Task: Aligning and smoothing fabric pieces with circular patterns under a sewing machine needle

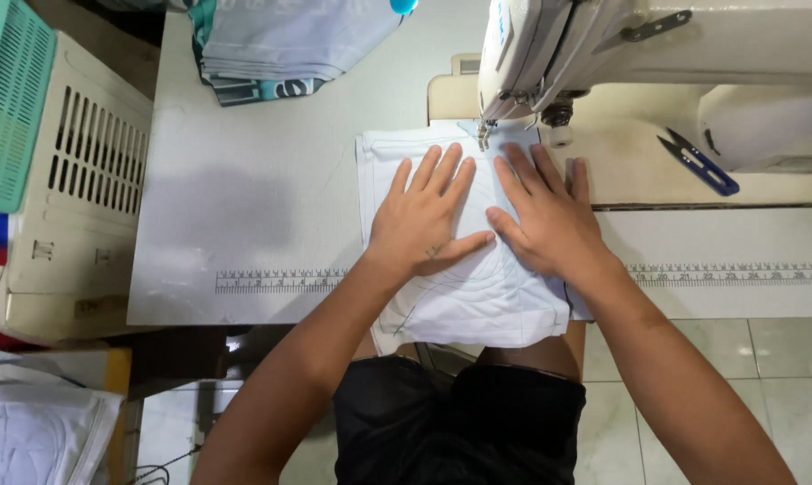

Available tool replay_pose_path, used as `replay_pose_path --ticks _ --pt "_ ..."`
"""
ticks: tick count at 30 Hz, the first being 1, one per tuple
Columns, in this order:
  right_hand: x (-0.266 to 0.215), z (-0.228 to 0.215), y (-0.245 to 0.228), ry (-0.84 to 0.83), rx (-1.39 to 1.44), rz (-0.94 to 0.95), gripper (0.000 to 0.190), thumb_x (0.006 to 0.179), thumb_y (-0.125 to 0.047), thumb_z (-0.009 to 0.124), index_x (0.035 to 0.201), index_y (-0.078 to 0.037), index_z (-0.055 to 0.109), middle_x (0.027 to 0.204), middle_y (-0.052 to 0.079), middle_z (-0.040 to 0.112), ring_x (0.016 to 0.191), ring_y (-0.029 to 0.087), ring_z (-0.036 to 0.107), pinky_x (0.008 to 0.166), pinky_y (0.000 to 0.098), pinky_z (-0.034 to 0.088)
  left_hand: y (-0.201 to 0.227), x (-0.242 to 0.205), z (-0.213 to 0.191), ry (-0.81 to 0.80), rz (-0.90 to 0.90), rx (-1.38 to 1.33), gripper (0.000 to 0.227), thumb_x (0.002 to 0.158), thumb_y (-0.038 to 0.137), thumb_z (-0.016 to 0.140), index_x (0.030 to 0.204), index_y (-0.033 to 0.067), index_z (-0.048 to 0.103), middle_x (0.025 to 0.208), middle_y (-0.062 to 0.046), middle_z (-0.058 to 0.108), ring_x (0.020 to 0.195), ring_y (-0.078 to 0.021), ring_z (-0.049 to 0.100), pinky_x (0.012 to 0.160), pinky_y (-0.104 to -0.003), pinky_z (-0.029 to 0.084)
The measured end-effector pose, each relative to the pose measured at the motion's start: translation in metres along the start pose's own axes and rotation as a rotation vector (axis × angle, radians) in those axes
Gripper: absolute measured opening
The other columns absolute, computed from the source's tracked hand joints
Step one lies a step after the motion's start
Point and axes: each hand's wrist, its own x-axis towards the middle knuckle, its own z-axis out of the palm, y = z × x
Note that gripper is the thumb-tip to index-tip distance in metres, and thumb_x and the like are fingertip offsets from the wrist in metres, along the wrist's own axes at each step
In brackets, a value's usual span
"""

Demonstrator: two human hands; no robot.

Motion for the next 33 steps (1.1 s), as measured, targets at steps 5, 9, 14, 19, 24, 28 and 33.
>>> replay_pose_path --ticks 5,9,14,19,24,28,33 --pt "0.002 0.001 0.002 -0.047 -0.012 0.026 0.083 0.12 -0.07 0.025 0.185 -0.018 0.03 0.19 0.014 0.029 0.175 0.044 0.022 0.133 0.0826 0.006 -0.003 0.005 0.0 -0.052 -0.002 -0.013 0.113 0.101 0.092 0.049 0.181 0.0139 0.039 0.188 -0.018 0.035 0.175 -0.0409 0.029 0.138 -0.069 0.023" --pt "0.003 0.001 0.002 -0.047 -0.014 0.035 0.084 0.12 -0.072 0.024 0.185 -0.019 0.028 0.19 0.013 0.029 0.176 0.043 0.021 0.133 0.0822 0.005 -0.003 0.006 -0.004 -0.061 0.001 -0.017 0.113 0.101 0.092 0.049 0.181 0.0141 0.039 0.188 -0.019 0.034 0.175 -0.0409 0.029 0.139 -0.069 0.022" --pt "0.003 -0.001 0.0 -0.05 -0.014 0.043 0.086 0.119 -0.074 0.023 0.185 -0.019 0.03 0.19 0.014 0.03 0.176 0.043 0.021 0.133 0.0824 0.003 0.0 0.003 -0.006 -0.065 -0.01 0.003 0.113 0.101 0.092 0.049 0.181 0.0134 0.038 0.188 -0.019 0.034 0.175 -0.0409 0.029 0.138 -0.069 0.023" --pt "-0.002 -0.006 -0.006 -0.067 0.008 0.054 0.088 0.119 -0.075 0.023 0.184 -0.017 0.03 0.19 0.015 0.029 0.176 0.043 0.021 0.133 0.0831 0.003 0.004 -0.002 -0.01 -0.084 -0.029 -0.021 0.11 0.102 0.089 0.049 0.181 0.013 0.038 0.188 -0.02 0.034 0.175 -0.0411 0.027 0.139 -0.069 0.02" --pt "-0.003 -0.006 -0.008 -0.068 0.009 0.063 0.091 0.118 -0.077 0.022 0.185 -0.016 0.03 0.19 0.016 0.029 0.176 0.044 0.021 0.133 0.0831 0.004 0.002 0.0 -0.004 -0.07 -0.034 -0.014 0.112 0.101 0.09 0.05 0.181 0.0138 0.037 0.188 -0.019 0.034 0.176 -0.0405 0.026 0.139 -0.069 0.02" --pt "-0.002 -0.009 -0.01 -0.052 0.015 0.076 0.089 0.12 -0.074 0.024 0.184 -0.014 0.03 0.189 0.018 0.03 0.175 0.045 0.022 0.132 0.0838 0.004 -0.004 0.009 -0.006 -0.059 -0.032 -0.01 0.114 0.101 0.093 0.05 0.181 0.0128 0.038 0.188 -0.02 0.034 0.175 -0.0411 0.027 0.139 -0.069 0.02" --pt "0.009 -0.017 -0.008 -0.042 0.024 0.107 0.082 0.12 -0.068 0.028 0.184 -0.017 0.03 0.189 0.018 0.029 0.174 0.046 0.025 0.132 0.0845 0.004 -0.023 0.037 -0.006 -0.061 -0.004 0.023 0.119 0.097 0.098 0.048 0.181 0.0135 0.038 0.188 -0.02 0.033 0.175 -0.0421 0.028 0.138 -0.07 0.022"
